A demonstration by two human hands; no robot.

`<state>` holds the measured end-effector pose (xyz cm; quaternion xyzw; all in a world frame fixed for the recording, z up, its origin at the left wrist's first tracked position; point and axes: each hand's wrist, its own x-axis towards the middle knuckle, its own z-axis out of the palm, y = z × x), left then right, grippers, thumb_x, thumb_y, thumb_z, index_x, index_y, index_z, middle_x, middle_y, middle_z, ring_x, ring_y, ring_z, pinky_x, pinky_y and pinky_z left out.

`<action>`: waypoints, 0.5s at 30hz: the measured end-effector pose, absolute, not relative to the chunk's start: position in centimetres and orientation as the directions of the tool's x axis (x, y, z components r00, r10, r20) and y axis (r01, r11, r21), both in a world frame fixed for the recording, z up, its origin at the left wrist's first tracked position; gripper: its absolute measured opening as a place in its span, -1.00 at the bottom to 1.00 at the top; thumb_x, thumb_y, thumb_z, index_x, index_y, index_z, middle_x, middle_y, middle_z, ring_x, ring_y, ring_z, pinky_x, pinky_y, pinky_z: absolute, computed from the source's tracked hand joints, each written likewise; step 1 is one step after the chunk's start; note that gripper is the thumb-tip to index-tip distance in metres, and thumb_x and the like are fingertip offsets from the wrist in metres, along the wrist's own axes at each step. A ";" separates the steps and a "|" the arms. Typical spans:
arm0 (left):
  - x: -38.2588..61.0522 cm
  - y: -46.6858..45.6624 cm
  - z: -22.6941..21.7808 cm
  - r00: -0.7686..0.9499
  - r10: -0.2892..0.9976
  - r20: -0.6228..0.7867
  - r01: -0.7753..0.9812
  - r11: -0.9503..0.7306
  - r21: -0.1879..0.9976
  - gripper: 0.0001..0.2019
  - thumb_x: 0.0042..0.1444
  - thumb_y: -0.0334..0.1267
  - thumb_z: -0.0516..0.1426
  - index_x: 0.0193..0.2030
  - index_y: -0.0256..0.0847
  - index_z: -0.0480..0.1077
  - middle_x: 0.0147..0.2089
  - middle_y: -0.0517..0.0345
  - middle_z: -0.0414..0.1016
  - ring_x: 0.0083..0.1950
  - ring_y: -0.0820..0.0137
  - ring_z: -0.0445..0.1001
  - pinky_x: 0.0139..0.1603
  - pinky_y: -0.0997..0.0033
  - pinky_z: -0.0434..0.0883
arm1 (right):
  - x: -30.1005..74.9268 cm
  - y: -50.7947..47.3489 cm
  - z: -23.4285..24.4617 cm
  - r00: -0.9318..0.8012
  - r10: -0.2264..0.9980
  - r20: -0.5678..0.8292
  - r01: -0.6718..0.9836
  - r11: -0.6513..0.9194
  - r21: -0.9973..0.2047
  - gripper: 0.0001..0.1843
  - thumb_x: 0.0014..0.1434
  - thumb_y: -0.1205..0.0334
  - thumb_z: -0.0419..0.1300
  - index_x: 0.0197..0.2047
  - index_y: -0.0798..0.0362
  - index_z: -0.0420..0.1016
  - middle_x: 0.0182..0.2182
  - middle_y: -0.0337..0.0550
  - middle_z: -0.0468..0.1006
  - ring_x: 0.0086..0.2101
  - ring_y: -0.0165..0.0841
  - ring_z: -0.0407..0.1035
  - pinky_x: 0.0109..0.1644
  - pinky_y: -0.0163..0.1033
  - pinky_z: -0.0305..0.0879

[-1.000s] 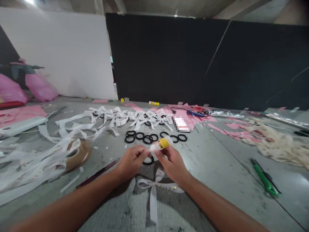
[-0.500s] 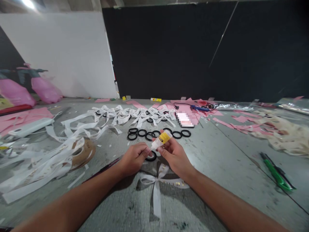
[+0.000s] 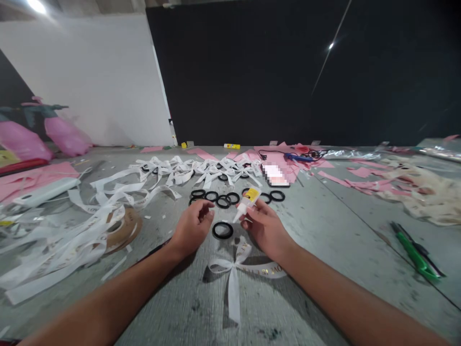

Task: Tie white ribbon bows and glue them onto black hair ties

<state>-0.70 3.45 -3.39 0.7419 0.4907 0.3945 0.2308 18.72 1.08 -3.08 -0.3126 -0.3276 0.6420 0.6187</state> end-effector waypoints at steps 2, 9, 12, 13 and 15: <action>-0.8 3.7 -3.4 0.212 0.904 0.371 0.555 -0.423 0.716 -0.70 0.17 -0.23 0.09 0.01 -0.29 0.39 -0.21 0.05 0.45 -0.30 0.35 0.37 -0.24 0.31 0.37 | 18.8 1.0 -2.8 -0.046 0.998 -0.047 -0.625 -0.066 -0.778 -0.72 -0.11 0.24 0.39 -0.27 0.03 0.48 -0.38 -0.20 0.54 -0.45 -0.44 0.33 -0.49 -0.38 0.16; -0.1 3.3 -3.1 0.429 0.773 0.467 0.499 -0.634 0.591 -0.52 0.14 -0.16 0.18 0.18 -0.31 0.33 -0.02 -0.06 0.47 0.00 0.22 0.40 0.04 0.18 0.35 | 18.8 0.8 -2.4 -0.139 0.988 -0.074 -0.659 -0.148 -0.737 -0.70 -0.10 0.28 0.35 -0.22 0.05 0.47 -0.41 -0.16 0.59 -0.45 -0.39 0.39 -0.44 -0.34 0.24; 0.2 3.1 -3.2 0.450 0.761 0.467 0.498 -0.648 0.576 -0.64 0.13 -0.19 0.21 0.06 -0.25 0.44 -0.12 0.02 0.55 -0.02 0.23 0.44 0.06 0.17 0.32 | 18.6 0.6 -2.3 -0.201 0.978 -0.053 -0.660 -0.175 -0.730 -0.66 -0.07 0.30 0.31 -0.16 0.06 0.47 -0.39 -0.14 0.60 -0.44 -0.36 0.41 -0.42 -0.31 0.26; 0.2 3.1 -3.2 0.450 0.761 0.468 0.503 -0.649 0.572 -0.69 0.13 -0.21 0.22 0.01 -0.23 0.47 -0.15 0.05 0.57 -0.06 0.24 0.46 0.04 0.17 0.32 | 18.6 0.5 -2.3 -0.224 0.973 -0.048 -0.661 -0.188 -0.727 -0.66 -0.05 0.30 0.30 -0.14 0.06 0.47 -0.38 -0.13 0.61 -0.44 -0.36 0.41 -0.40 -0.29 0.28; 0.4 3.3 -3.2 0.445 0.754 0.483 0.503 -0.657 0.561 -0.80 0.13 -0.25 0.21 -0.11 -0.22 0.52 -0.21 0.07 0.59 -0.11 0.26 0.47 -0.01 0.20 0.33 | 18.5 0.3 -2.2 -0.266 0.963 -0.045 -0.658 -0.216 -0.721 -0.66 -0.04 0.31 0.28 -0.12 0.06 0.47 -0.37 -0.13 0.62 -0.43 -0.35 0.43 -0.35 -0.26 0.32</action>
